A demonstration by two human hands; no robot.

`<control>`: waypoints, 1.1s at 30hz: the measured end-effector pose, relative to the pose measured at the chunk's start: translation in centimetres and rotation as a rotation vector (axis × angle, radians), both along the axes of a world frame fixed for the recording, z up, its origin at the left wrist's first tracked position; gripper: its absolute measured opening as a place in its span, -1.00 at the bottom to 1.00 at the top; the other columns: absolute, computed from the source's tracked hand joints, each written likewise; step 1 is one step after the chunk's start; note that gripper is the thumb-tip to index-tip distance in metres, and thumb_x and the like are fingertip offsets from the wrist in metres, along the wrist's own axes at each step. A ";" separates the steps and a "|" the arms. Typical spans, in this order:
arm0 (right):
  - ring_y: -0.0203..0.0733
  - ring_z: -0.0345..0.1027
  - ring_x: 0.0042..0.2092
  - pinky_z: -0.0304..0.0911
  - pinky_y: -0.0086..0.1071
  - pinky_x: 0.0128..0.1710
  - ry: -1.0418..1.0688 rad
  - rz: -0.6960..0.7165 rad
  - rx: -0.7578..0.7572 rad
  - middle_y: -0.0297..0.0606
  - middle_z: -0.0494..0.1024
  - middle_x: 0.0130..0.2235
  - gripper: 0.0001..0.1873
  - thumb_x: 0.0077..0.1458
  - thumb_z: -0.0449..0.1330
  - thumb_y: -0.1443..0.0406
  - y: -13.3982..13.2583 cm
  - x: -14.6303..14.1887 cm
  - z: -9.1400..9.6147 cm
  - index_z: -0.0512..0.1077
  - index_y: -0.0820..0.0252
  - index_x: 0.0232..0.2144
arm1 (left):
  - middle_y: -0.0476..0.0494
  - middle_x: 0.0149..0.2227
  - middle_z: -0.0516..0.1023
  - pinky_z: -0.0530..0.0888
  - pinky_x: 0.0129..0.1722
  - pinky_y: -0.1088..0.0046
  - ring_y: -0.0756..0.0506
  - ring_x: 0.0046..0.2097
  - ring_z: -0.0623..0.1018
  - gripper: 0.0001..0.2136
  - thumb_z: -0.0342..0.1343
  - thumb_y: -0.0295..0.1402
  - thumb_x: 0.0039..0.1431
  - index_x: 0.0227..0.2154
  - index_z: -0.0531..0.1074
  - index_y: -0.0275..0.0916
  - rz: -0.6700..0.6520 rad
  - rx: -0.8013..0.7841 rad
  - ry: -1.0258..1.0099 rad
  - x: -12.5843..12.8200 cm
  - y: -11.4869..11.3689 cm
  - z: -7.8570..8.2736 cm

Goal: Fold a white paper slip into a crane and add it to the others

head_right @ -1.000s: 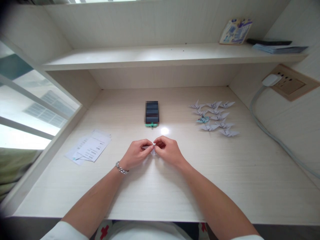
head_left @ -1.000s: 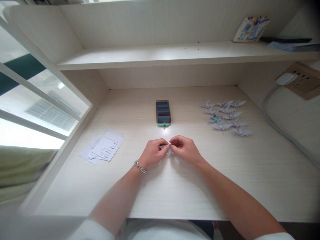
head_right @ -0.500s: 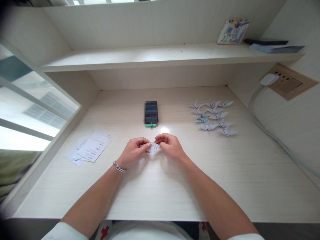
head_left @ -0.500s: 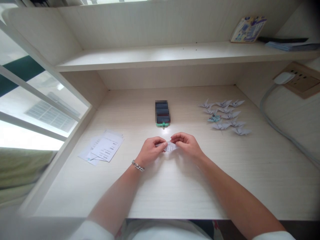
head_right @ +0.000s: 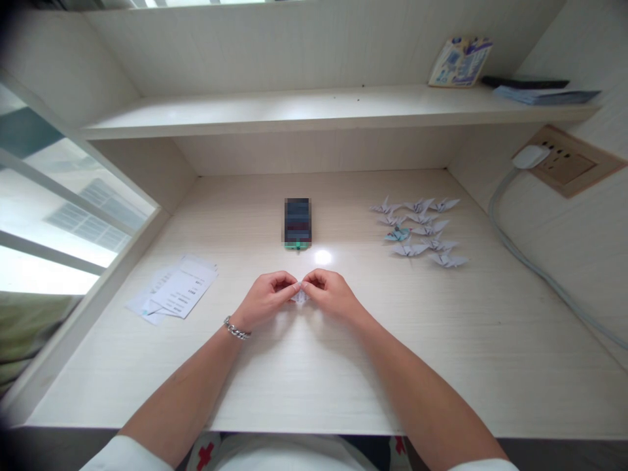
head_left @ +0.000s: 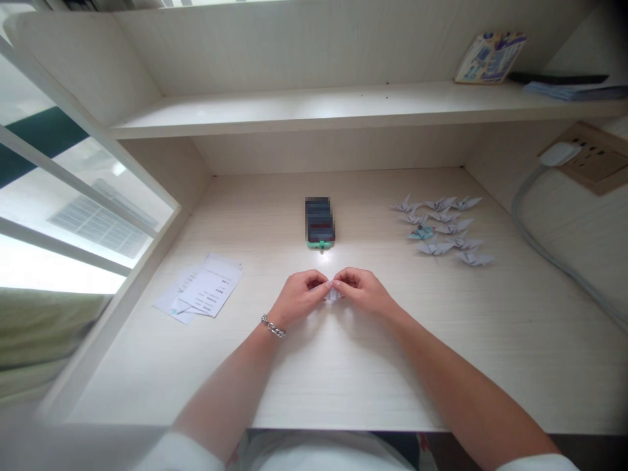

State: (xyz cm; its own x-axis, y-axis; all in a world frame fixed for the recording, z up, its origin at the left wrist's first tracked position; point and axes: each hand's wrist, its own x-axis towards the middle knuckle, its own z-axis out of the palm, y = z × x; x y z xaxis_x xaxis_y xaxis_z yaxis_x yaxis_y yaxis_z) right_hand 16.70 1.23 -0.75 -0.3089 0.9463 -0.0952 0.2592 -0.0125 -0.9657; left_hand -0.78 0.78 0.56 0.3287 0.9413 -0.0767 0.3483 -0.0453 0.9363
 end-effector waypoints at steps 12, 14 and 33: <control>-0.27 0.31 -0.41 0.16 -0.44 -0.45 -0.076 0.087 0.015 -0.30 0.46 -0.46 -0.80 0.03 0.08 0.23 0.1 0.7 0.6 0.43 0.24 -0.44 | -0.15 -0.40 0.52 0.50 -0.36 0.45 -0.02 -0.38 0.51 -0.83 0.07 -0.35 0.02 -0.41 0.48 -0.36 -0.078 -0.212 -0.171 -0.4 0.2 0.6; -0.27 0.31 -0.42 0.16 -0.44 -0.45 -0.064 0.105 0.008 -0.30 0.46 -0.47 -0.80 0.02 0.08 0.24 0.2 0.9 0.5 0.44 0.24 -0.44 | -0.18 -0.36 0.53 0.51 -0.33 0.41 -0.03 -0.37 0.52 -0.82 0.06 -0.38 0.02 -0.37 0.49 -0.37 -0.110 -0.264 -0.209 -0.6 0.3 0.8; -0.27 0.30 -0.42 0.20 -0.43 -0.41 0.082 0.110 -0.148 -0.31 0.46 -0.47 -0.83 -0.04 0.08 0.29 0.4 0.9 0.7 0.46 0.23 -0.46 | -0.13 -0.43 0.49 0.45 -0.40 0.48 -0.01 -0.39 0.49 -0.82 0.09 -0.30 0.04 -0.42 0.45 -0.35 -0.043 -0.216 -0.164 -0.4 0.4 0.4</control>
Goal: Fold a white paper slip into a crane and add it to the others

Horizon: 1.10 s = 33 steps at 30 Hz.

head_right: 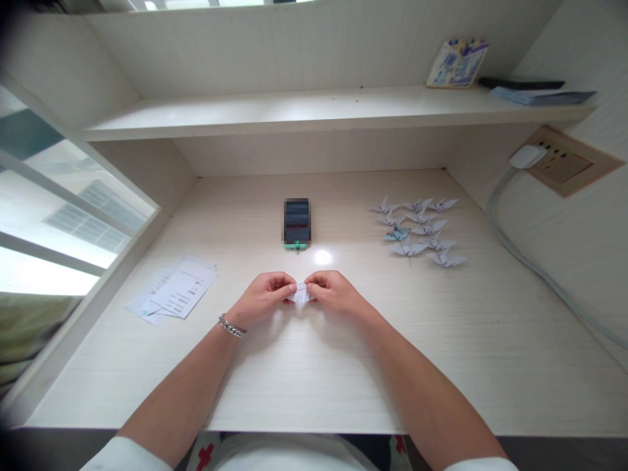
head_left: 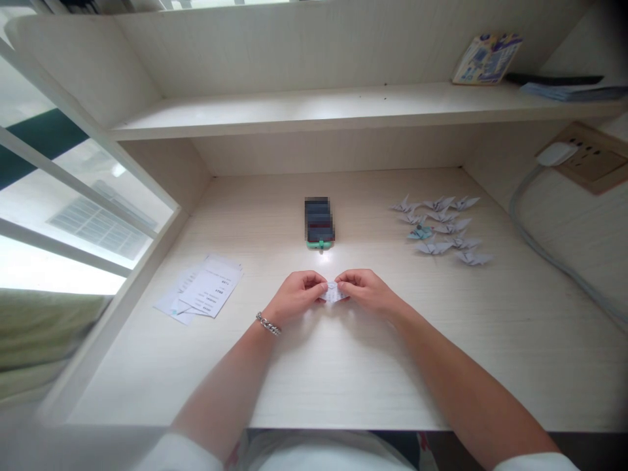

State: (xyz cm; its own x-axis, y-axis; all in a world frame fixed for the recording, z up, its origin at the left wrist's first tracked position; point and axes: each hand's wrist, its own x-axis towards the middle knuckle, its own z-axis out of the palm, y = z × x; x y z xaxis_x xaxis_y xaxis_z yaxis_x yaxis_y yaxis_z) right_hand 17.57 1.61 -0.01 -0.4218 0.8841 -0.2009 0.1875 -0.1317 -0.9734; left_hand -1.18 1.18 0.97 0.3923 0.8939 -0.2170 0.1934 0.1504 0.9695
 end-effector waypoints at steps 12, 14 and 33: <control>-0.30 0.24 -0.46 0.14 -0.45 -0.48 -0.102 -0.019 0.128 -0.31 0.42 -0.51 -0.76 0.02 0.10 0.19 -0.5 -0.2 0.3 0.44 0.25 -0.47 | -0.15 -0.40 0.50 0.48 -0.36 0.43 -0.03 -0.37 0.50 -0.77 0.09 -0.24 0.04 -0.42 0.45 -0.35 0.003 -0.025 -0.052 0.4 -0.3 0.0; -0.28 0.26 -0.45 0.18 -0.43 -0.45 -0.066 -0.033 0.102 -0.30 0.42 -0.50 -0.76 0.00 0.12 0.18 -0.4 -0.2 0.0 0.44 0.26 -0.47 | -0.16 -0.39 0.50 0.48 -0.36 0.43 -0.03 -0.38 0.50 -0.76 0.09 -0.23 0.04 -0.41 0.45 -0.35 0.012 -0.014 -0.052 0.4 -0.2 0.0; -0.27 0.32 -0.40 0.26 -0.39 -0.37 0.191 -0.061 -0.034 -0.30 0.43 -0.46 -0.73 -0.07 0.21 0.13 -0.4 -0.7 0.2 0.42 0.25 -0.47 | -0.11 -0.47 0.46 0.42 -0.43 0.51 0.02 -0.43 0.44 -0.78 0.14 -0.25 0.01 -0.45 0.45 -0.37 0.042 -0.002 -0.140 0.6 -0.2 0.3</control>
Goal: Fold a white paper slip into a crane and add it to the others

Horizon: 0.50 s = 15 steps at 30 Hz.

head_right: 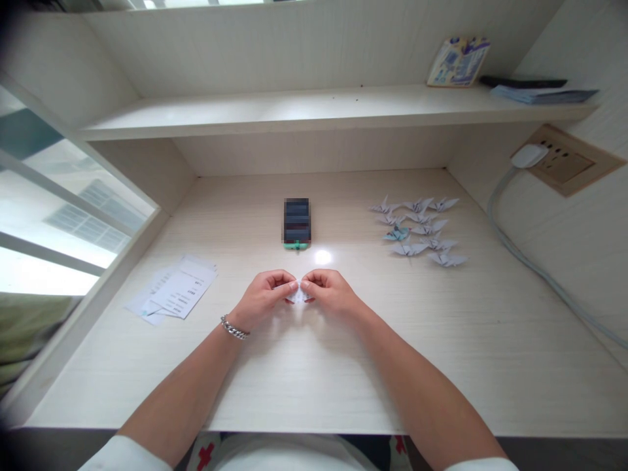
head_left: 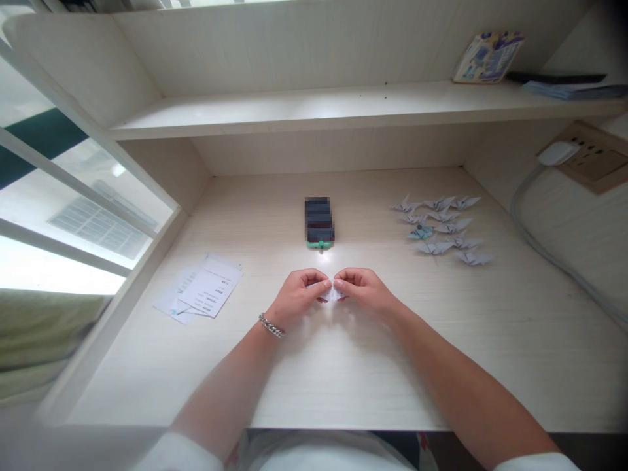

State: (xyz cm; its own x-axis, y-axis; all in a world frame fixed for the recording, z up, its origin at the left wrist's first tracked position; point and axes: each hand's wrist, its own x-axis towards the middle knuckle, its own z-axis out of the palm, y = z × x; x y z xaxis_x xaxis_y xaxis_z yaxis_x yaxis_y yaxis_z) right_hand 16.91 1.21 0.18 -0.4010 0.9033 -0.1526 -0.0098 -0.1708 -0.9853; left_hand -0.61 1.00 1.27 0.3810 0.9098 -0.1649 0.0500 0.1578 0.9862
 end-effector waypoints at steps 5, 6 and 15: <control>-0.28 0.31 -0.38 0.26 -0.40 -0.35 0.088 0.036 -0.036 -0.29 0.43 -0.44 -0.74 -0.04 0.20 0.13 0.0 0.1 0.3 0.43 0.25 -0.45 | -0.11 -0.47 0.46 0.40 -0.45 0.52 0.03 -0.44 0.43 -0.78 0.14 -0.27 0.02 -0.44 0.45 -0.37 0.005 -0.018 -0.032 -0.2 0.1 0.1; -0.28 0.31 -0.37 0.26 -0.39 -0.34 0.094 0.041 -0.047 -0.28 0.43 -0.43 -0.74 -0.03 0.19 0.13 0.0 0.2 0.3 0.43 0.25 -0.45 | -0.11 -0.47 0.46 0.40 -0.45 0.52 0.03 -0.44 0.44 -0.79 0.14 -0.27 0.02 -0.44 0.45 -0.37 0.010 -0.021 -0.029 -0.3 0.1 0.1; -0.28 0.32 -0.37 0.27 -0.38 -0.35 0.021 -0.020 0.006 -0.31 0.42 -0.44 -0.78 -0.04 0.20 0.17 0.2 0.3 -0.2 0.42 0.24 -0.45 | -0.14 -0.44 0.48 0.42 -0.43 0.50 0.01 -0.44 0.46 -0.76 0.15 -0.24 0.01 -0.43 0.46 -0.38 0.027 -0.027 0.010 -0.3 0.2 -0.2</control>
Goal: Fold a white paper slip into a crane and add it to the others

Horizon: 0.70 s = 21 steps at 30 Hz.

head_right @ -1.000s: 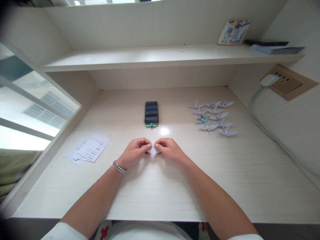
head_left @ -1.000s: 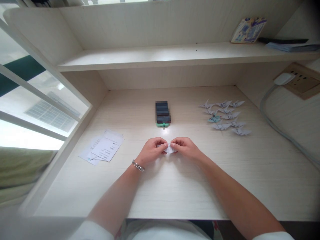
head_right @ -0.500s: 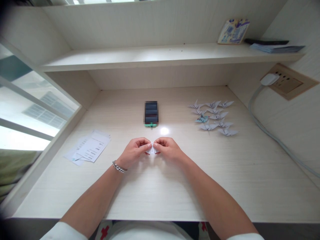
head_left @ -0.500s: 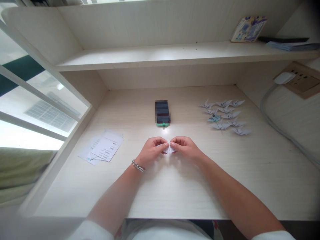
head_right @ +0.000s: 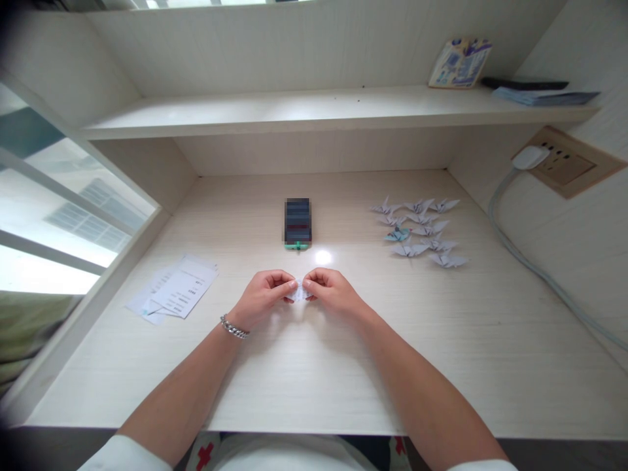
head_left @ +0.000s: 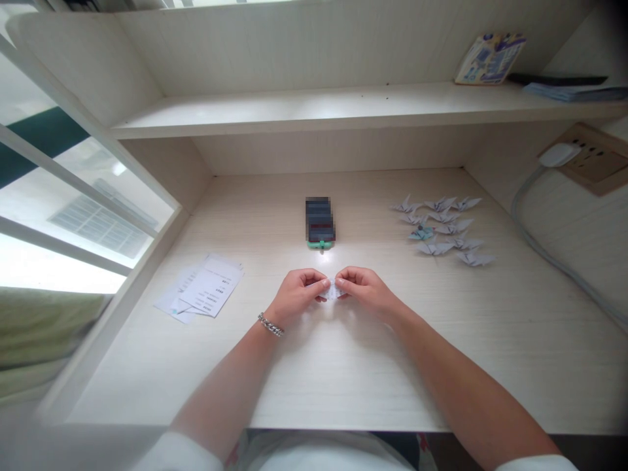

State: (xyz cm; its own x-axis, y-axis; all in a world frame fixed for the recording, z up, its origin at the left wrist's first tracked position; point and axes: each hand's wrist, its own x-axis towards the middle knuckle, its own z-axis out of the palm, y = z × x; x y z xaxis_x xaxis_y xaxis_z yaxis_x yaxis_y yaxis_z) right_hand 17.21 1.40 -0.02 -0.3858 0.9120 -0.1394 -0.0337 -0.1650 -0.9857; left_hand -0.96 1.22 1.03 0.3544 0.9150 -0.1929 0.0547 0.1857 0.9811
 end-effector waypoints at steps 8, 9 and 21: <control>-0.28 0.31 -0.39 0.25 -0.39 -0.37 0.005 -0.002 0.000 -0.30 0.42 -0.45 -0.77 -0.02 0.18 0.17 0.1 0.0 -0.1 0.41 0.25 -0.44 | -0.19 -0.36 0.51 0.45 -0.37 0.45 -0.01 -0.40 0.48 -0.75 0.16 -0.26 0.02 -0.35 0.48 -0.38 -0.046 -0.066 -0.107 -0.4 0.1 0.0; -0.28 0.31 -0.39 0.25 -0.39 -0.37 0.003 -0.008 0.005 -0.30 0.42 -0.45 -0.78 -0.02 0.18 0.17 0.1 0.0 -0.1 0.41 0.25 -0.44 | -0.19 -0.35 0.51 0.45 -0.36 0.44 -0.01 -0.39 0.49 -0.75 0.15 -0.26 0.02 -0.34 0.48 -0.38 -0.047 -0.075 -0.122 -0.4 0.1 0.0; -0.29 0.30 -0.41 0.26 -0.38 -0.36 0.013 -0.078 0.007 -0.31 0.44 -0.45 -0.76 -0.03 0.19 0.15 0.1 -0.2 -0.1 0.45 0.23 -0.44 | -0.15 -0.44 0.50 0.42 -0.42 0.50 0.01 -0.45 0.47 -0.77 0.17 -0.26 0.01 -0.42 0.46 -0.39 0.019 -0.043 -0.060 -0.2 0.3 0.0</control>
State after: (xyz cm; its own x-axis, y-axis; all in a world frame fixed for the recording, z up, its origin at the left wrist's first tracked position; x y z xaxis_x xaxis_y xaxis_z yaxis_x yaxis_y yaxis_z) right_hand 16.99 1.51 -0.13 -0.3155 0.9402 -0.1287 -0.0588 -0.1548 -0.9862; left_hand -1.19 1.50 1.03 0.3489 0.9130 -0.2115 -0.0079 0.2286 0.9735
